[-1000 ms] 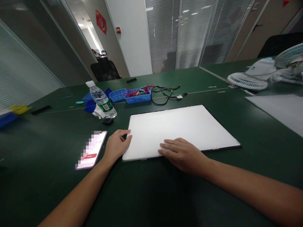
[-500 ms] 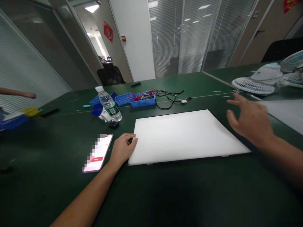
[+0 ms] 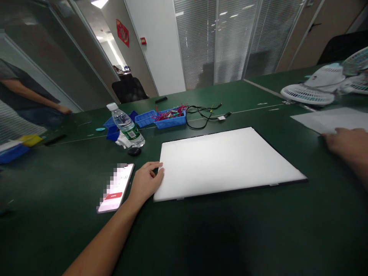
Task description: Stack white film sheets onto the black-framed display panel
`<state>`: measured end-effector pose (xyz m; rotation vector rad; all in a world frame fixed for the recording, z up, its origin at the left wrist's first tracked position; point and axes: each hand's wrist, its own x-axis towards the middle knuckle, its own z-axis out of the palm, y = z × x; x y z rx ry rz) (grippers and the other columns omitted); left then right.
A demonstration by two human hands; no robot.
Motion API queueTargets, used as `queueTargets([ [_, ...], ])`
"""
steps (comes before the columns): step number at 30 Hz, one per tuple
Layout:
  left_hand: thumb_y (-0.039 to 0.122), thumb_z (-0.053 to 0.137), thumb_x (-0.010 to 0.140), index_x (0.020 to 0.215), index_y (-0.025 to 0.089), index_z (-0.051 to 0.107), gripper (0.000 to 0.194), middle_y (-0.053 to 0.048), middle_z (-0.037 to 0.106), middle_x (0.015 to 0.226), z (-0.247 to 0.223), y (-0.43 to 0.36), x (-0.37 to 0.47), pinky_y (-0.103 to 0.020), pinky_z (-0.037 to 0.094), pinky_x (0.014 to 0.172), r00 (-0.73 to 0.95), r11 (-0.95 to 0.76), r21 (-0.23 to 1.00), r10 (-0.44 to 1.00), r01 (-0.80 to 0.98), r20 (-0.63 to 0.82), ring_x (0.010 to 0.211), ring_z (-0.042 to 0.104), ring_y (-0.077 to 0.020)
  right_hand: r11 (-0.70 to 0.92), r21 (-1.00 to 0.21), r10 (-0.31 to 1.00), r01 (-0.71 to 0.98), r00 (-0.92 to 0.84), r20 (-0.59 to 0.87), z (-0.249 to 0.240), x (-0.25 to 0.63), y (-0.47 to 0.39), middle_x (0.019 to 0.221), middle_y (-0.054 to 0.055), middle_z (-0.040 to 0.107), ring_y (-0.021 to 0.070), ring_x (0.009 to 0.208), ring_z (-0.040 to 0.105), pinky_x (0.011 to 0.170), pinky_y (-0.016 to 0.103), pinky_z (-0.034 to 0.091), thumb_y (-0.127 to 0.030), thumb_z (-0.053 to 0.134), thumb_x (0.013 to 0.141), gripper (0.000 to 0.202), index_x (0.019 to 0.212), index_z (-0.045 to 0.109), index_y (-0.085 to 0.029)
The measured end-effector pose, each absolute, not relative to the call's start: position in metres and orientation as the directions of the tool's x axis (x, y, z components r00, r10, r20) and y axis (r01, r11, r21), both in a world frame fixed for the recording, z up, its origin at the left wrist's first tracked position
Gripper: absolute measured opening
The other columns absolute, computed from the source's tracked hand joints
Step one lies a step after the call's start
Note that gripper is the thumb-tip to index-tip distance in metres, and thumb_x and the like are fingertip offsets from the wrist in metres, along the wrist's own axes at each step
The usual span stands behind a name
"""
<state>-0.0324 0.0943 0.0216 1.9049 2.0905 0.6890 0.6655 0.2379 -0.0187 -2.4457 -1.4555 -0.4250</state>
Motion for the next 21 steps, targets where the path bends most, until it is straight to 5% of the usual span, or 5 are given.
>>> queueTargets([
  [5, 0.052, 0.057, 0.091, 0.112, 0.020, 0.080, 0.045, -0.007, 0.074, 0.130, 0.022, 0.093, -0.033, -0.034, 0.055, 0.072, -0.122, 0.035, 0.494, 0.982, 0.869, 0.145, 0.064, 0.064, -0.0158, -0.659, -0.102, 0.740, 0.745, 0.667, 0.092, -0.015, 0.652, 0.241, 0.121, 0.036, 0.063, 0.0441, 0.116, 0.060, 0.072, 0.051, 0.030, -0.037, 0.061, 0.094, 0.051, 0.131, 0.073, -0.004],
  [11, 0.051, 0.058, 0.091, 0.116, 0.020, 0.079, 0.045, -0.008, 0.074, 0.127, 0.018, 0.093, -0.036, -0.034, 0.055, 0.070, -0.107, 0.007, 0.510, 0.980, 0.860, 0.168, 0.064, 0.064, -0.0157, -0.614, -0.237, 0.648, 0.753, 0.652, 0.394, -0.015, 0.624, 0.224, 0.111, 0.025, 0.072, 0.0348, 0.089, 0.064, 0.067, 0.044, 0.031, -0.048, 0.063, 0.089, 0.050, 0.131, 0.075, -0.023],
  [15, 0.050, 0.058, 0.090, 0.114, 0.019, 0.079, 0.044, -0.008, 0.075, 0.125, 0.020, 0.093, -0.035, -0.034, 0.055, 0.069, -0.103, 0.000, 0.522, 0.980, 0.853, 0.168, 0.065, 0.065, -0.0164, -0.393, -0.318, 0.565, 0.863, 0.499, 0.657, 0.002, 0.563, 0.199, 0.104, 0.016, 0.076, 0.0294, 0.084, 0.064, 0.070, 0.043, 0.034, -0.047, 0.053, 0.096, 0.046, 0.127, 0.073, -0.020],
  [18, 0.049, 0.058, 0.090, 0.113, 0.019, 0.080, 0.043, -0.008, 0.075, 0.123, 0.022, 0.092, -0.034, -0.034, 0.055, 0.068, -0.107, 0.004, 0.529, 0.981, 0.849, 0.164, 0.063, 0.064, -0.0159, -0.090, -0.150, 0.592, 0.985, 0.174, 0.787, 0.019, 0.497, 0.173, 0.110, 0.011, 0.076, 0.0250, 0.092, 0.067, 0.075, 0.038, 0.042, -0.040, 0.051, 0.100, 0.041, 0.127, 0.072, -0.018],
  [21, 0.047, 0.058, 0.090, 0.114, 0.019, 0.080, 0.043, -0.008, 0.075, 0.124, 0.022, 0.092, -0.034, -0.034, 0.055, 0.069, -0.102, 0.000, 0.522, 0.981, 0.853, 0.167, 0.064, 0.063, -0.0158, 0.312, 0.089, 0.616, 0.946, -0.273, 0.739, 0.025, 0.428, 0.141, 0.110, 0.009, 0.076, 0.0227, 0.098, 0.066, 0.084, 0.035, 0.047, -0.030, 0.055, 0.100, 0.031, 0.120, 0.075, -0.016],
])
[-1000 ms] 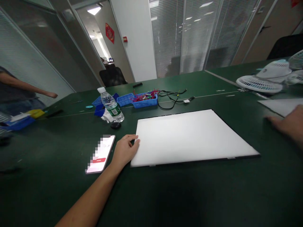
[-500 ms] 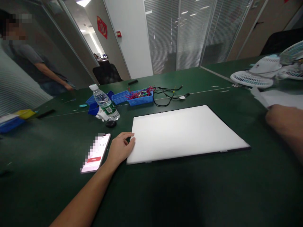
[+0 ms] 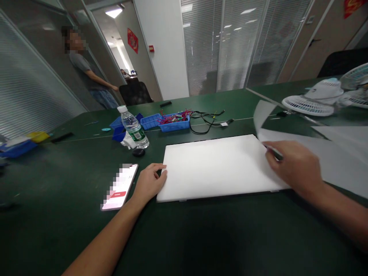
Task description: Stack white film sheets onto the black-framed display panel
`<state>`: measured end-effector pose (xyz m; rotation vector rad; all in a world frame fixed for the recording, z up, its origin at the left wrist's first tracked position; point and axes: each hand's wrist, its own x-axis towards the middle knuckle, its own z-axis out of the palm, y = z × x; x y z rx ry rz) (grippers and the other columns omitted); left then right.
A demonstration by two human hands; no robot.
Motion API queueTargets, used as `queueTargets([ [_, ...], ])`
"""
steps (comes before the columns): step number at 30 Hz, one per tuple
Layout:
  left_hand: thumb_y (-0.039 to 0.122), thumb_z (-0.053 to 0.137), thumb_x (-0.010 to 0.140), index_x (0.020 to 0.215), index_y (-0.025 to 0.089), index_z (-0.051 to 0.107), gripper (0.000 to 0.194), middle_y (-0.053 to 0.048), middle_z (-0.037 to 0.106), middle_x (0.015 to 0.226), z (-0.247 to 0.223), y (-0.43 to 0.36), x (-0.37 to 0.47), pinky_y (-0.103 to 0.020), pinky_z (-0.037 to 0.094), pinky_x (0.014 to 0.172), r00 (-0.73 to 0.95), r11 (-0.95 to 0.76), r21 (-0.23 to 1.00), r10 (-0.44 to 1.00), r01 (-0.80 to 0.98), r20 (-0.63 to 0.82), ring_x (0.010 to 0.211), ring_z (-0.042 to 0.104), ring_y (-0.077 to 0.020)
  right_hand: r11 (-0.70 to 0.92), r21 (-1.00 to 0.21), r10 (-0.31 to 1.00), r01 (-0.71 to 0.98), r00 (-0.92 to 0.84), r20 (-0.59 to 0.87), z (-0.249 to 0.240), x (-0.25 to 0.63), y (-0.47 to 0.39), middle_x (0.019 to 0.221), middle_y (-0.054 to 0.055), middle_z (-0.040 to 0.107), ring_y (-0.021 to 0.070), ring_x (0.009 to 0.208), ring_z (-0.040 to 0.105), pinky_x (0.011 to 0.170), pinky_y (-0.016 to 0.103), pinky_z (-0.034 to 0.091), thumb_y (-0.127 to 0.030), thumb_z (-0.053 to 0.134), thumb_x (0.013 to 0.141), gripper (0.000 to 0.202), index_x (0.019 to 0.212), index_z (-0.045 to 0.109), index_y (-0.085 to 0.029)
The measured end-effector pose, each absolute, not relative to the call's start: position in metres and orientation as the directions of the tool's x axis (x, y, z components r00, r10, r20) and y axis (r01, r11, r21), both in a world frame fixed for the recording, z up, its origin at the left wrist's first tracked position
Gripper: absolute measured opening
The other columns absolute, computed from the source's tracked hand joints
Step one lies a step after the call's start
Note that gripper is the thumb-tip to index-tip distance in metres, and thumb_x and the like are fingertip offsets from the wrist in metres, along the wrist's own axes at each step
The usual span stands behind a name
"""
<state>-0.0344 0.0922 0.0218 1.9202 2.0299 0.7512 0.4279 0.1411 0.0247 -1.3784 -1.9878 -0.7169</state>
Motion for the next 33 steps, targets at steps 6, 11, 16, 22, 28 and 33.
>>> queueTargets([
  [6, 0.046, 0.057, 0.093, 0.115, 0.018, 0.081, 0.043, -0.009, 0.072, 0.131, 0.019, 0.094, -0.037, -0.036, 0.055, 0.072, -0.075, -0.003, 0.482, 0.987, 0.876, 0.142, 0.069, 0.066, -0.0167, 0.754, 0.181, 0.456, 0.631, -0.702, 0.547, 0.006, 0.337, 0.092, 0.119, 0.007, 0.073, 0.0216, 0.098, 0.064, 0.084, 0.037, 0.049, -0.012, 0.056, 0.099, 0.031, 0.123, 0.073, -0.019],
  [11, 0.045, 0.055, 0.095, 0.124, 0.017, 0.079, 0.047, -0.011, 0.068, 0.136, 0.018, 0.094, -0.036, -0.040, 0.056, 0.082, -0.040, -0.011, 0.403, 0.992, 0.915, 0.118, 0.080, 0.069, -0.0204, 0.813, 0.168, 0.401, 0.558, -0.745, 0.534, -0.002, 0.330, 0.090, 0.121, 0.006, 0.073, 0.0221, 0.100, 0.065, 0.081, 0.038, 0.050, -0.013, 0.056, 0.101, 0.033, 0.130, 0.070, -0.020],
  [16, 0.044, 0.046, 0.100, 0.130, 0.016, 0.076, 0.050, -0.012, 0.066, 0.134, 0.015, 0.094, -0.034, -0.042, 0.055, 0.090, -0.032, -0.024, 0.389, 0.990, 0.921, 0.138, 0.094, 0.070, -0.0242, 0.861, 0.171, 0.350, 0.480, -0.801, 0.486, -0.001, 0.331, 0.095, 0.130, 0.006, 0.071, 0.0221, 0.110, 0.066, 0.085, 0.038, 0.052, -0.013, 0.051, 0.103, 0.036, 0.135, 0.068, -0.020],
  [22, 0.054, 0.044, 0.101, 0.129, 0.016, 0.076, 0.057, -0.012, 0.065, 0.134, 0.019, 0.094, -0.034, -0.041, 0.054, 0.089, -0.033, -0.013, 0.432, 0.995, 0.902, 0.099, 0.098, 0.070, -0.0254, 0.925, 0.104, 0.272, 0.365, -0.829, 0.488, 0.009, 0.328, 0.092, 0.138, 0.010, 0.067, 0.0244, 0.125, 0.063, 0.102, 0.042, 0.051, -0.029, 0.057, 0.104, 0.040, 0.142, 0.065, -0.021],
  [28, 0.057, 0.053, 0.097, 0.135, 0.017, 0.072, 0.059, -0.011, 0.064, 0.138, 0.017, 0.094, -0.035, -0.040, 0.055, 0.082, -0.042, 0.002, 0.387, 0.995, 0.922, 0.095, 0.082, 0.068, -0.0209, 0.594, -0.082, 0.720, 0.800, -0.484, 0.496, 0.018, 0.395, 0.131, 0.130, 0.010, 0.071, 0.0279, 0.121, 0.065, 0.106, 0.048, 0.049, -0.040, 0.046, 0.105, 0.042, 0.131, 0.073, -0.021],
  [33, 0.060, 0.061, 0.091, 0.137, 0.015, 0.070, 0.065, -0.012, 0.063, 0.139, 0.017, 0.092, -0.036, -0.039, 0.055, 0.080, -0.013, -0.020, 0.364, 0.996, 0.931, 0.089, 0.078, 0.066, -0.0195, -0.016, -0.069, 0.972, 0.998, 0.032, 0.234, 0.017, 0.465, 0.173, 0.131, 0.016, 0.068, 0.0337, 0.107, 0.066, 0.087, 0.047, 0.052, -0.064, 0.030, 0.104, 0.069, 0.132, 0.073, -0.018],
])
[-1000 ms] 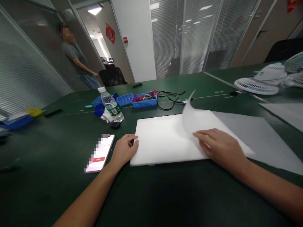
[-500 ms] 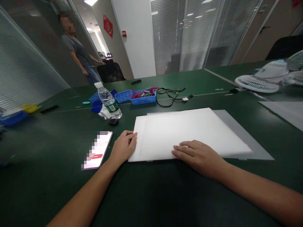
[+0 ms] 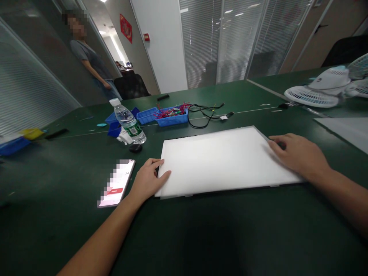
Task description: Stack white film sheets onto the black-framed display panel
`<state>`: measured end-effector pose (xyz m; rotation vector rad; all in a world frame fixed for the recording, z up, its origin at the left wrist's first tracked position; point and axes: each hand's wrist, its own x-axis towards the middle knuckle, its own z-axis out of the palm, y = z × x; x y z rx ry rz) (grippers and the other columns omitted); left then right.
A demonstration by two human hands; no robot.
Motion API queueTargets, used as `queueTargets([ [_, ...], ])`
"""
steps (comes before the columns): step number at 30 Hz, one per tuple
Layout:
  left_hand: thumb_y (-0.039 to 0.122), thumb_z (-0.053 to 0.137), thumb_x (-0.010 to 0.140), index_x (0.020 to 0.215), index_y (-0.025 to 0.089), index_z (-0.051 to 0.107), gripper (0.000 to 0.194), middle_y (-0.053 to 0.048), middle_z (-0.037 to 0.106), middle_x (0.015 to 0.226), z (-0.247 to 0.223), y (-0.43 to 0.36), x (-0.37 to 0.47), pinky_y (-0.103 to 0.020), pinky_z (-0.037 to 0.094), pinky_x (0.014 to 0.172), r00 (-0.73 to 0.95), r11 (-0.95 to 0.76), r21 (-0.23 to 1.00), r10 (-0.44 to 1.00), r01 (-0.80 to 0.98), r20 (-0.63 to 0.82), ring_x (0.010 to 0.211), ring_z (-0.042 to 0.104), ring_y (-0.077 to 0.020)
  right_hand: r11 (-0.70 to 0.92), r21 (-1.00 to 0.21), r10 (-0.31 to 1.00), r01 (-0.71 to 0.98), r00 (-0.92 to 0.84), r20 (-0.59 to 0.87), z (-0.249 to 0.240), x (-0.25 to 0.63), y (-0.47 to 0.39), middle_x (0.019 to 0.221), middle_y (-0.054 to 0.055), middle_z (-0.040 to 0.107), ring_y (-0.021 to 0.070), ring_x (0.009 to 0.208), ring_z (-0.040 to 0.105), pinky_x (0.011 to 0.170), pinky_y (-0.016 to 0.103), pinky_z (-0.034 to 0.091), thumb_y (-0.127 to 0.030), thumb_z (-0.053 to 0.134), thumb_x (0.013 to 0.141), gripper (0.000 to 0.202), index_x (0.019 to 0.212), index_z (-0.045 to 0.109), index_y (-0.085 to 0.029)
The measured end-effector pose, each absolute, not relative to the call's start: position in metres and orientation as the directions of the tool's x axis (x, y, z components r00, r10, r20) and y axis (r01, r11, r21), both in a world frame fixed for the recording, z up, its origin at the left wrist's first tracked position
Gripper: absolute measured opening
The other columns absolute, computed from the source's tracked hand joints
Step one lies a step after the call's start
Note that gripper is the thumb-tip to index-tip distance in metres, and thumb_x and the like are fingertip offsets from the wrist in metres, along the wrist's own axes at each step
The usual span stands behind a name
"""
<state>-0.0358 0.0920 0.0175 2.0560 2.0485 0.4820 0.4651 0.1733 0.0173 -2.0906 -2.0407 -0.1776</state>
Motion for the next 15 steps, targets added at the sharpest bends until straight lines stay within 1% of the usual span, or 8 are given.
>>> queueTargets([
  [2, 0.061, 0.063, 0.090, 0.138, 0.015, 0.069, 0.067, -0.012, 0.062, 0.141, 0.018, 0.091, -0.036, -0.039, 0.055, 0.079, -0.002, -0.029, 0.365, 0.997, 0.930, 0.083, 0.079, 0.066, -0.0199, -0.149, -0.040, 0.979, 0.988, 0.154, 0.134, 0.017, 0.479, 0.181, 0.128, 0.017, 0.069, 0.0351, 0.101, 0.066, 0.081, 0.047, 0.050, -0.071, 0.027, 0.102, 0.076, 0.140, 0.069, -0.020],
  [4, 0.060, 0.064, 0.089, 0.138, 0.015, 0.069, 0.067, -0.013, 0.062, 0.142, 0.019, 0.091, -0.037, -0.040, 0.055, 0.080, 0.003, -0.033, 0.365, 0.997, 0.931, 0.082, 0.080, 0.067, -0.0209, -0.219, -0.024, 0.974, 0.975, 0.220, 0.058, 0.018, 0.484, 0.183, 0.118, 0.018, 0.071, 0.0366, 0.097, 0.067, 0.077, 0.046, 0.048, -0.075, 0.024, 0.100, 0.080, 0.143, 0.066, -0.023],
  [6, 0.059, 0.063, 0.090, 0.140, 0.016, 0.068, 0.066, -0.013, 0.062, 0.142, 0.019, 0.091, -0.037, -0.041, 0.056, 0.079, 0.006, -0.036, 0.369, 0.997, 0.929, 0.081, 0.080, 0.066, -0.0209, -0.231, -0.009, 0.972, 0.973, 0.231, 0.034, 0.019, 0.482, 0.182, 0.111, 0.018, 0.072, 0.0375, 0.095, 0.066, 0.077, 0.047, 0.047, -0.076, 0.026, 0.099, 0.079, 0.140, 0.068, -0.025],
  [7, 0.058, 0.062, 0.091, 0.140, 0.016, 0.067, 0.065, -0.013, 0.062, 0.142, 0.019, 0.091, -0.037, -0.041, 0.056, 0.078, 0.009, -0.040, 0.373, 0.997, 0.927, 0.083, 0.078, 0.066, -0.0204, -0.225, 0.000, 0.974, 0.974, 0.225, 0.036, 0.020, 0.479, 0.181, 0.111, 0.018, 0.072, 0.0375, 0.095, 0.066, 0.077, 0.047, 0.047, -0.077, 0.028, 0.098, 0.077, 0.139, 0.068, -0.025],
  [9, 0.055, 0.060, 0.092, 0.141, 0.016, 0.067, 0.063, -0.013, 0.061, 0.143, 0.019, 0.091, -0.037, -0.042, 0.056, 0.079, 0.012, -0.044, 0.379, 0.996, 0.924, 0.085, 0.076, 0.065, -0.0195, -0.217, 0.022, 0.976, 0.976, 0.216, 0.040, 0.022, 0.472, 0.178, 0.113, 0.018, 0.071, 0.0372, 0.095, 0.066, 0.079, 0.049, 0.048, -0.077, 0.030, 0.096, 0.076, 0.139, 0.068, -0.026],
  [12, 0.052, 0.060, 0.091, 0.140, 0.014, 0.068, 0.062, -0.013, 0.062, 0.141, 0.019, 0.091, -0.037, -0.042, 0.056, 0.082, 0.010, -0.045, 0.386, 0.996, 0.921, 0.092, 0.076, 0.065, -0.0194, -0.211, 0.044, 0.977, 0.977, 0.210, 0.026, 0.026, 0.462, 0.172, 0.118, 0.018, 0.070, 0.0366, 0.096, 0.065, 0.082, 0.052, 0.049, -0.077, 0.029, 0.096, 0.076, 0.142, 0.066, -0.028],
  [15, 0.050, 0.059, 0.091, 0.138, 0.014, 0.069, 0.060, -0.013, 0.063, 0.139, 0.018, 0.091, -0.036, -0.041, 0.056, 0.083, 0.008, -0.046, 0.390, 0.995, 0.920, 0.099, 0.076, 0.065, -0.0192, -0.204, 0.057, 0.979, 0.977, 0.204, 0.007, 0.030, 0.456, 0.168, 0.119, 0.019, 0.069, 0.0366, 0.095, 0.065, 0.081, 0.052, 0.049, -0.077, 0.028, 0.097, 0.077, 0.140, 0.066, -0.026],
])
